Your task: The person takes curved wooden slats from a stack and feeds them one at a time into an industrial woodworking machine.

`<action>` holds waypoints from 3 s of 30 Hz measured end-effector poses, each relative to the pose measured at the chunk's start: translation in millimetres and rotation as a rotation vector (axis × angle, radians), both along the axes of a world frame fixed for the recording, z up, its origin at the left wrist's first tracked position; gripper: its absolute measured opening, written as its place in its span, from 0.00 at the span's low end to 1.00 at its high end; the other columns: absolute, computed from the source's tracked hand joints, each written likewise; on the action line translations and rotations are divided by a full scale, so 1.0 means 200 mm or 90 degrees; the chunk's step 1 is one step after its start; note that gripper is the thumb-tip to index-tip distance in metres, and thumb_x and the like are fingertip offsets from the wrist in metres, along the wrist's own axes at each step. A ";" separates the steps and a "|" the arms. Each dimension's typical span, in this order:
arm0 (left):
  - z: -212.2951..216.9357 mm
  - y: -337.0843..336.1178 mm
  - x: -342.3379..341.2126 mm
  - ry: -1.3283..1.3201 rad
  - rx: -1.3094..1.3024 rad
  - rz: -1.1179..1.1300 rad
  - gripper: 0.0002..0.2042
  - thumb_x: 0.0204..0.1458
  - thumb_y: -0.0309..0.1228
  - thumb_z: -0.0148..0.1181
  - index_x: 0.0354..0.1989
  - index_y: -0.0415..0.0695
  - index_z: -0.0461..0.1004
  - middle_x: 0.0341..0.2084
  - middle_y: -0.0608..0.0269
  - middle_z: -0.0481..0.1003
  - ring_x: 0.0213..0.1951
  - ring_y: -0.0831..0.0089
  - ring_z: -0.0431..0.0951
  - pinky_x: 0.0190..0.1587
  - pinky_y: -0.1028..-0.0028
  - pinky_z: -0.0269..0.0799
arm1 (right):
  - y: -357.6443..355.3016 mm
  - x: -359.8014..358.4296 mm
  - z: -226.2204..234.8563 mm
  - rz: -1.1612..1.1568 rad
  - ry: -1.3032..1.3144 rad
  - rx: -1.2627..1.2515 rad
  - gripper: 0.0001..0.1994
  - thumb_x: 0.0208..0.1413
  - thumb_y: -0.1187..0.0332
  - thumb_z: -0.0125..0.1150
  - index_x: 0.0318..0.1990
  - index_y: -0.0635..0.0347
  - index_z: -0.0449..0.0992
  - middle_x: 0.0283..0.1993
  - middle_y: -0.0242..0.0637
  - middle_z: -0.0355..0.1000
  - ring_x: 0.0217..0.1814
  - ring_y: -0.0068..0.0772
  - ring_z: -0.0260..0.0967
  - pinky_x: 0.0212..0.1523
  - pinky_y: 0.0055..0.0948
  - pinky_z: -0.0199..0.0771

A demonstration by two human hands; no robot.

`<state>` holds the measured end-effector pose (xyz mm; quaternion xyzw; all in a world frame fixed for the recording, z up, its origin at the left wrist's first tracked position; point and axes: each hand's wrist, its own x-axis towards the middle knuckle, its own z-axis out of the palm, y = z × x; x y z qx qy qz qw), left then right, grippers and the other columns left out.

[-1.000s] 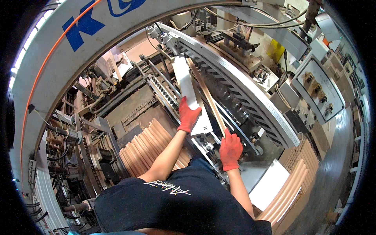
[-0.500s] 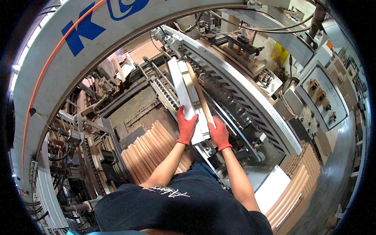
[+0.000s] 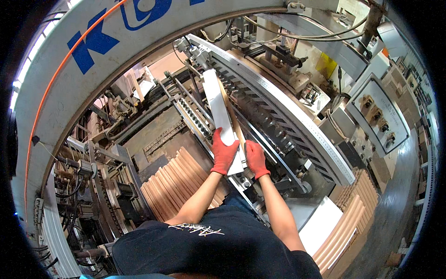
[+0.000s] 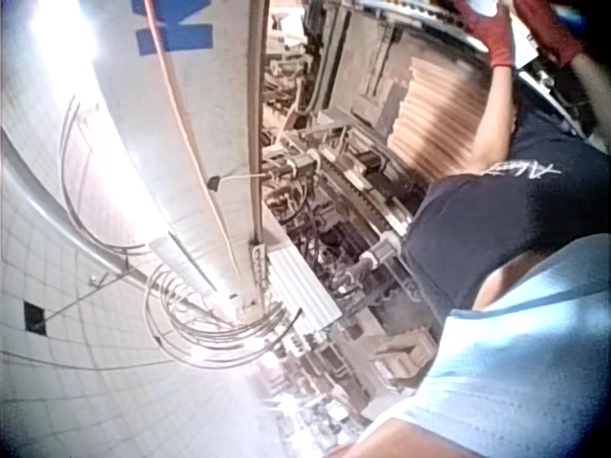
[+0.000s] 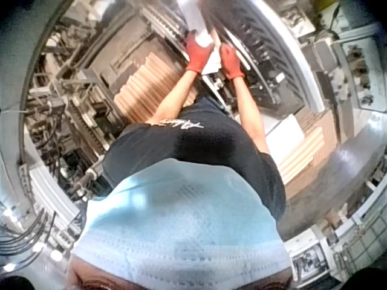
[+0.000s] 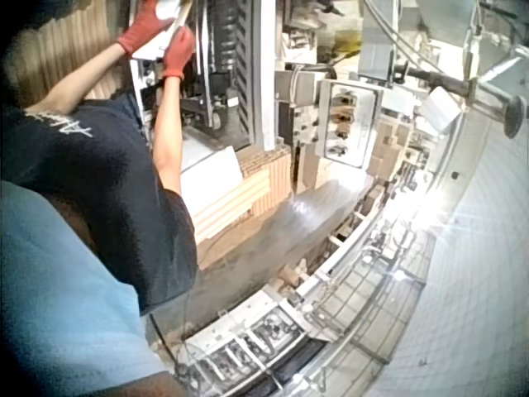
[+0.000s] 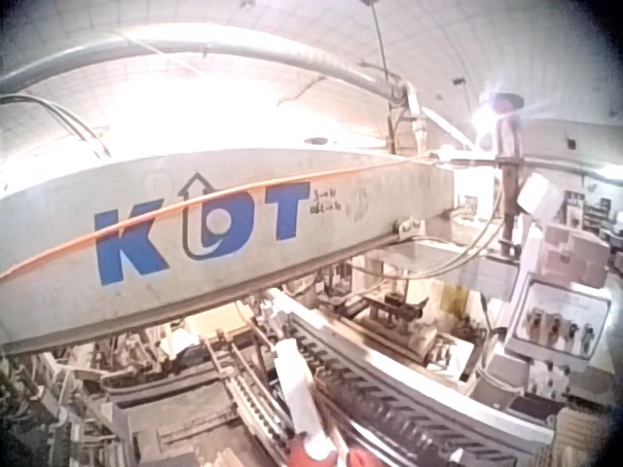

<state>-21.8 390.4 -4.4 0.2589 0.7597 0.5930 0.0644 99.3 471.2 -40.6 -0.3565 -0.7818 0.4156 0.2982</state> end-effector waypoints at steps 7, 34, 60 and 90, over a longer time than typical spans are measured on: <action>0.00 0.12 -0.01 0.115 -0.106 0.029 0.38 0.39 0.37 0.66 0.62 0.40 0.62 0.54 0.43 0.69 0.58 0.45 0.67 0.66 0.53 0.56 | -0.06 0.08 0.03 0.011 0.029 -0.119 0.18 0.67 0.59 0.49 0.51 0.65 0.76 0.47 0.48 0.76 0.48 0.45 0.74 0.51 0.34 0.70; -0.19 0.78 -0.09 -0.227 -0.089 0.041 0.36 0.41 0.51 0.66 0.53 0.36 0.70 0.48 0.37 0.74 0.52 0.44 0.75 0.57 0.55 0.71 | 0.39 0.35 -0.16 -0.392 0.263 -0.125 0.04 0.56 0.75 0.62 0.32 0.65 0.73 0.31 0.30 0.71 0.29 0.22 0.65 0.31 0.28 0.66; -0.33 0.96 -0.38 -0.151 0.097 0.257 0.47 0.48 0.45 0.70 0.68 0.29 0.51 0.66 0.36 0.58 0.69 0.47 0.57 0.70 0.62 0.52 | 0.33 0.26 0.02 -0.387 0.344 -0.397 0.04 0.58 0.71 0.54 0.40 0.54 0.71 0.28 0.29 0.69 0.23 0.22 0.68 0.20 0.22 0.64; -0.58 1.15 -0.53 -0.434 0.249 0.274 0.23 0.64 0.49 0.46 0.53 0.40 0.66 0.49 0.51 0.71 0.48 0.57 0.71 0.52 0.61 0.66 | 0.21 0.33 0.07 -0.284 0.117 -0.279 0.08 0.54 0.71 0.55 0.30 0.67 0.77 0.23 0.26 0.71 0.25 0.16 0.63 0.26 0.26 0.63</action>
